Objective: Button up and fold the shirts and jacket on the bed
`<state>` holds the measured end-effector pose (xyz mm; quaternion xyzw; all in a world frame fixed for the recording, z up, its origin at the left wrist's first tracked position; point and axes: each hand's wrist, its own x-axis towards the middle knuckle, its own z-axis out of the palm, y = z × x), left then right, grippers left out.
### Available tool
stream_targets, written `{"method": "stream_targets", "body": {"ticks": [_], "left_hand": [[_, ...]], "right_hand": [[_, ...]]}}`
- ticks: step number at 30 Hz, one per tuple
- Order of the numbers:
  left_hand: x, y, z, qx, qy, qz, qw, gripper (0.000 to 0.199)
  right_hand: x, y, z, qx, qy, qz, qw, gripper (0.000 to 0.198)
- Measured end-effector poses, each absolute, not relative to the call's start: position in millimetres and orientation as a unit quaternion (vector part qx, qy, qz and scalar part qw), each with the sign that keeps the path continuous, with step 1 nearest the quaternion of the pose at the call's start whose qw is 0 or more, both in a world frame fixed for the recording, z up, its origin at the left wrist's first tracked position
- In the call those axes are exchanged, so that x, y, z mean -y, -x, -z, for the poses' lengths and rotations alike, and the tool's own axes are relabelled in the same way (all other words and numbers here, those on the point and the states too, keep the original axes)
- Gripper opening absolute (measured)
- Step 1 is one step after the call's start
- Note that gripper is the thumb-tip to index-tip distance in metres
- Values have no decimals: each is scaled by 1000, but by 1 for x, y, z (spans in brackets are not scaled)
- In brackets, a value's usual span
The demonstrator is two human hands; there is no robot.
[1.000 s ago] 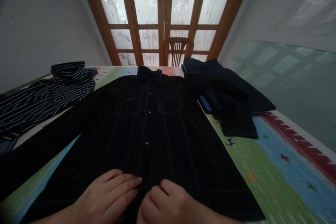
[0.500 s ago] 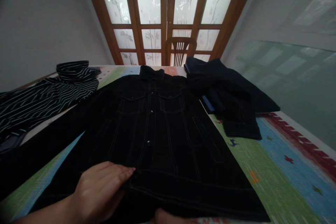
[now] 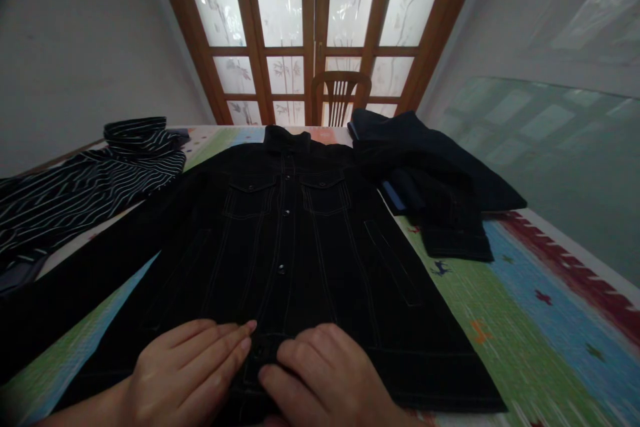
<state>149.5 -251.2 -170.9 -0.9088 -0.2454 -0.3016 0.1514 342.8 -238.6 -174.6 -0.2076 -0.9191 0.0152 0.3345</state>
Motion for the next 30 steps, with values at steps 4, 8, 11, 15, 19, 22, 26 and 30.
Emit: {"method": "stream_targets", "body": {"ticks": [4, 8, 11, 15, 19, 22, 26, 30], "left_hand": [[251, -149, 169, 236, 919, 272, 159, 30], [250, -150, 170, 243, 917, 278, 152, 30], [251, -152, 175, 244, 917, 278, 149, 29], [256, -154, 185, 207, 918, 277, 196, 33], [262, -155, 189, 252, 931, 192, 179, 26], [266, -154, 189, 256, 945, 125, 161, 25], [271, -144, 193, 315, 936, 86, 130, 25], [276, -117, 203, 330, 929, 60, 155, 26]], "right_hand": [[236, -344, 177, 917, 221, -84, 320, 23], [239, -347, 184, 913, 228, 15, 338, 19], [241, -347, 189, 911, 240, 74, 327, 23], [238, -347, 197, 917, 273, 70, 281, 32], [236, -349, 209, 922, 284, 44, 259, 35], [237, -355, 218, 933, 266, 65, 234, 35], [239, -368, 220, 950, 231, 111, 180, 34], [234, -391, 207, 960, 202, 161, 106, 33]]}}
